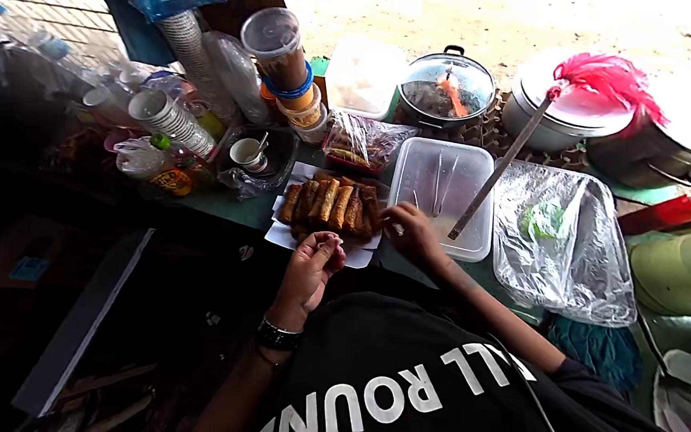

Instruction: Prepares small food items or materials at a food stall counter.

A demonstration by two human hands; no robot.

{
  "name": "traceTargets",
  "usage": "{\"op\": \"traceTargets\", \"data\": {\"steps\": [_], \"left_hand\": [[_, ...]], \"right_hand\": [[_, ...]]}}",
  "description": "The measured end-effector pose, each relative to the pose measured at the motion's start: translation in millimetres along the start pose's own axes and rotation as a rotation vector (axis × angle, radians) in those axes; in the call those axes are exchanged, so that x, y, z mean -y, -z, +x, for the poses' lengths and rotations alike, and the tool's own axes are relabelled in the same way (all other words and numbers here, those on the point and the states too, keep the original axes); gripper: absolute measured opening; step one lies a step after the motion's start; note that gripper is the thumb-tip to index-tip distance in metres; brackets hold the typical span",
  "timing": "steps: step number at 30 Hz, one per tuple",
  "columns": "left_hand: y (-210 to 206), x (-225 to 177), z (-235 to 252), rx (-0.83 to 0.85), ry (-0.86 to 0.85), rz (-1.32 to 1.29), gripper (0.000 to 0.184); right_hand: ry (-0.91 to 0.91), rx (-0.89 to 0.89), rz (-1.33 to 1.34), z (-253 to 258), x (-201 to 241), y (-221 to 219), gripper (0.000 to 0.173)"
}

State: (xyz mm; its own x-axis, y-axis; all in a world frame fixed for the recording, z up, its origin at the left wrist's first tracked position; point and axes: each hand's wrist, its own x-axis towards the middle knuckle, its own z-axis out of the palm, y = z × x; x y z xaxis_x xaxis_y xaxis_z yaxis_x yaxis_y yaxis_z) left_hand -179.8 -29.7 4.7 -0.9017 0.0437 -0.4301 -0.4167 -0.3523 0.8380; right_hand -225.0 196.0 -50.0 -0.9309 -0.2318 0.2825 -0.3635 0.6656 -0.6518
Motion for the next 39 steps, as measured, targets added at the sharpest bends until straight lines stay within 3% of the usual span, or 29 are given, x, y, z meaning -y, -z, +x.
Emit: {"op": "traceTargets", "data": {"steps": [3, 5, 8, 13, 18, 20, 23, 26, 29, 35, 39], "left_hand": [[3.9, -2.8, -2.1, -0.067, 0.014, -0.127, 0.015], [4.0, -4.5, -4.3, -0.088, -0.027, -0.171, 0.015], [3.8, -7.6, -8.8, -0.177, -0.133, -0.198, 0.013], [16.2, -0.1, -19.9, -0.388, -0.318, -0.165, 0.011], [50.2, 15.2, -42.5, -0.471, -0.444, -0.024, 0.010], [68.2, 10.0, -47.5, -0.476, -0.473, -0.035, 0.011], [102.8, 8.2, -54.7, -0.456, -0.478, -0.111, 0.014], [144.3, 0.9, -61.8, -0.421, -0.537, -0.119, 0.016], [191.9, -6.8, -79.2, -0.446, -0.629, -0.081, 0.016], [291.1, -22.7, -122.8, -0.581, -0.707, -0.105, 0.019], [344.1, -39.5, -132.2, -0.553, -0.702, -0.105, 0.019]], "right_hand": [[-0.323, 0.190, -0.300, -6.4, -27.0, 11.2, 0.028], [-0.403, 0.305, -0.340, -13.3, -33.4, 9.4, 0.031], [-0.386, 0.307, -0.296, -18.3, -36.3, 6.2, 0.031], [-0.427, 0.333, -0.220, -5.7, -45.7, 11.1, 0.051], [-0.170, 0.214, -0.058, 7.5, -28.5, 10.9, 0.045], [-0.033, 0.212, 0.058, 25.1, -8.6, -2.8, 0.033], [0.067, 0.417, 0.327, 39.1, 39.1, -47.1, 0.029], [0.203, 0.611, 0.484, 48.2, 117.7, -108.3, 0.023], [0.376, 0.697, 0.549, 52.9, 192.5, -169.7, 0.019], [0.271, 0.900, 0.698, 61.6, 293.4, -250.5, 0.021], [0.262, 0.848, 0.845, 64.3, 335.1, -291.9, 0.020]]}}
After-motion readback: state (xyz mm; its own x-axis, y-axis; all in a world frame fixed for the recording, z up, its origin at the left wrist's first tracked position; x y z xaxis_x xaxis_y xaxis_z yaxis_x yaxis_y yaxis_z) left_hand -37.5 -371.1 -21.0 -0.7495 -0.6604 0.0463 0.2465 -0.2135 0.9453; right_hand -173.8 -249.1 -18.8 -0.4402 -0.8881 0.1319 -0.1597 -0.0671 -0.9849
